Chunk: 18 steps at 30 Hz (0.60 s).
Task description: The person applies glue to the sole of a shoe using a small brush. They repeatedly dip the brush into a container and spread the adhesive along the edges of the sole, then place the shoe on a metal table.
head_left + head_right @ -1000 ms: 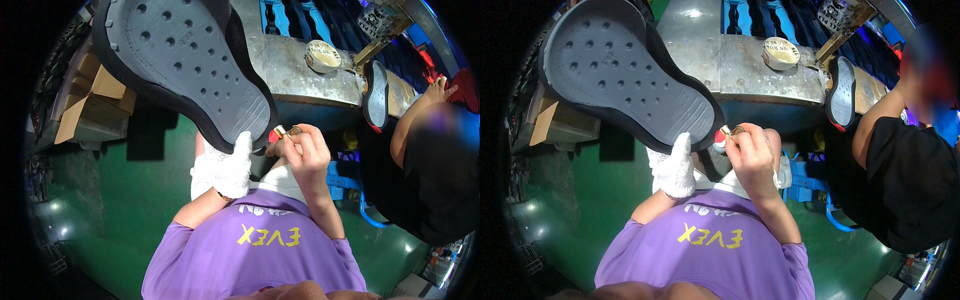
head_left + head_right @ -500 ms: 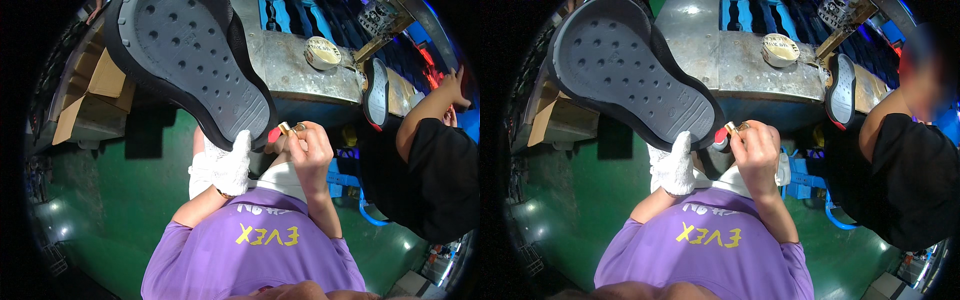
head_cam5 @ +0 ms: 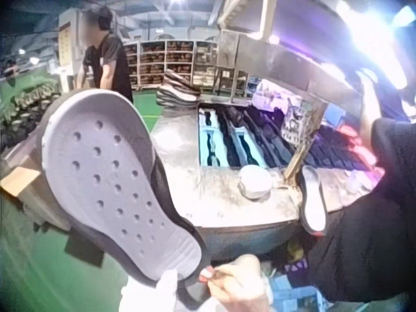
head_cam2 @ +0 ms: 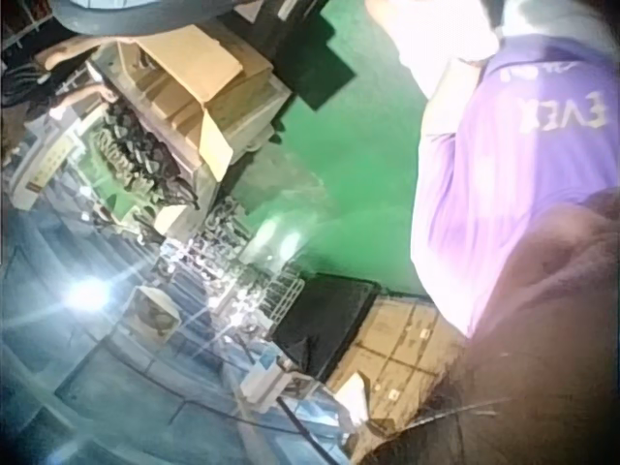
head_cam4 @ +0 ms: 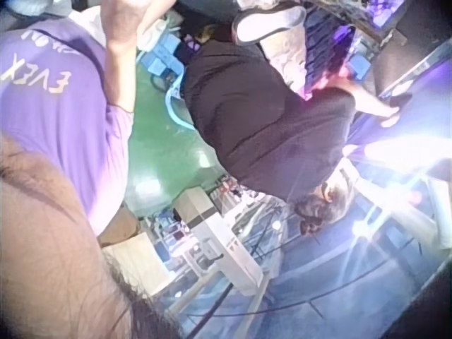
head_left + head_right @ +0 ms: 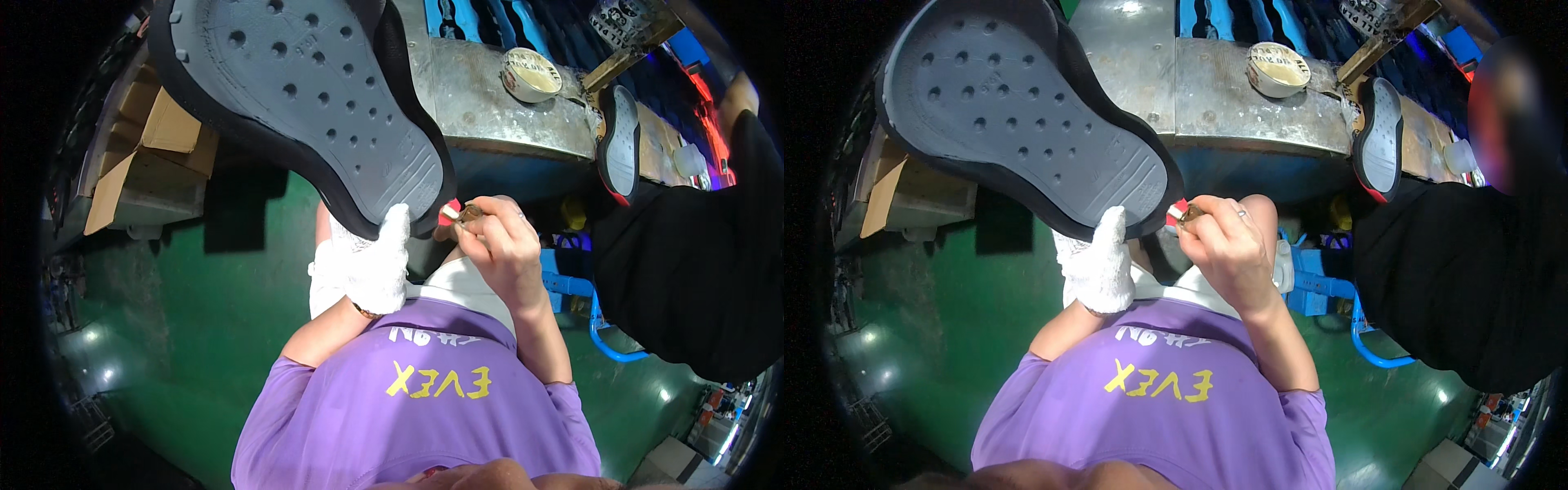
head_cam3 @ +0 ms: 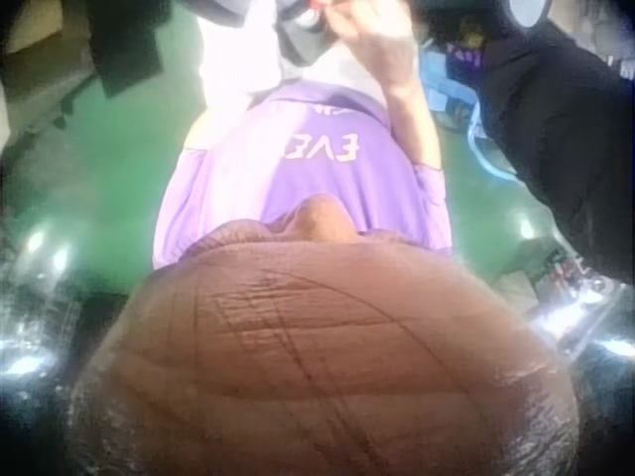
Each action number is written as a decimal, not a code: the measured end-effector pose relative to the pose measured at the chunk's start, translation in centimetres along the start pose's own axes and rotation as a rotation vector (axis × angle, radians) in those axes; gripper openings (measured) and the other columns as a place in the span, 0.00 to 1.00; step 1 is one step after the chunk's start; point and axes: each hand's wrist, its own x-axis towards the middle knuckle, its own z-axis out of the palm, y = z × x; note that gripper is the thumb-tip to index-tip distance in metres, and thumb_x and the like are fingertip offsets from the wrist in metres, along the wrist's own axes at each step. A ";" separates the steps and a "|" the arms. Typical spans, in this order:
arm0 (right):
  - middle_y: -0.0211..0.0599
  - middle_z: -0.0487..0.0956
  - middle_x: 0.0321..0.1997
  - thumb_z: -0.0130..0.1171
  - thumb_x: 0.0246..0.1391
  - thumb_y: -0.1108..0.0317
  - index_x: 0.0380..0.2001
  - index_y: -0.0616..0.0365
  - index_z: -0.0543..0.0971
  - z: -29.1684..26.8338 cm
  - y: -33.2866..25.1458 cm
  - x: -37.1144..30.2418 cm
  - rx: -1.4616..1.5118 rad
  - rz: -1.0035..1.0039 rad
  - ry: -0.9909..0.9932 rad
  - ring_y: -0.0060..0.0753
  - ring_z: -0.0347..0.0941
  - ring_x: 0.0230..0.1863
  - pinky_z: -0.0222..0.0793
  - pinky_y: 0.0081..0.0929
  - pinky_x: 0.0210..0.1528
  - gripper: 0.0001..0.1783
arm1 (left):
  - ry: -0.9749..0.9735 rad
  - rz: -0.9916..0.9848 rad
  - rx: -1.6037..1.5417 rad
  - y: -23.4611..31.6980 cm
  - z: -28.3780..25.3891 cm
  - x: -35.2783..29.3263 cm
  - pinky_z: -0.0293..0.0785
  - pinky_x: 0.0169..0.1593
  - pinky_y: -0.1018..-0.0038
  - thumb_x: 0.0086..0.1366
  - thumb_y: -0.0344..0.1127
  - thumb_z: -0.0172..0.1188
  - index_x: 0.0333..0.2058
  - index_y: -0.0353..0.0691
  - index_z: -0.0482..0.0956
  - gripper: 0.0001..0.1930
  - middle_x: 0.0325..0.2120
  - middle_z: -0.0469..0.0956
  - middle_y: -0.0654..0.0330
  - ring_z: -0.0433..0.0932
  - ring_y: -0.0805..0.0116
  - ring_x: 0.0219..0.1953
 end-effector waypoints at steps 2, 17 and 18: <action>0.41 0.79 0.38 0.70 0.40 0.76 0.25 0.60 0.77 -0.1 0.4 -0.3 0.101 -0.023 -0.024 0.42 0.76 0.34 0.74 0.34 0.38 0.10 | -0.012 0.005 -0.014 0.7 -0.1 0.1 0.72 0.56 0.70 0.60 0.33 0.69 0.64 0.37 0.63 0.36 0.53 0.76 0.54 0.76 0.63 0.52; 0.45 0.80 0.41 0.72 0.43 0.76 0.37 0.56 0.74 0.1 0.6 -2.7 0.196 0.001 0.118 0.44 0.80 0.36 0.75 0.34 0.37 0.19 | -0.019 0.017 -0.025 2.0 -0.1 -0.2 0.74 0.55 0.71 0.60 0.18 0.64 0.59 0.36 0.67 0.29 0.50 0.77 0.55 0.77 0.67 0.50; 0.45 0.81 0.41 0.72 0.44 0.76 0.36 0.56 0.74 0.2 0.5 -2.8 0.181 0.006 0.139 0.44 0.79 0.36 0.75 0.34 0.37 0.18 | -0.024 -0.005 -0.057 2.2 -0.1 -0.3 0.74 0.54 0.72 0.60 0.18 0.64 0.59 0.36 0.67 0.28 0.50 0.77 0.55 0.77 0.67 0.50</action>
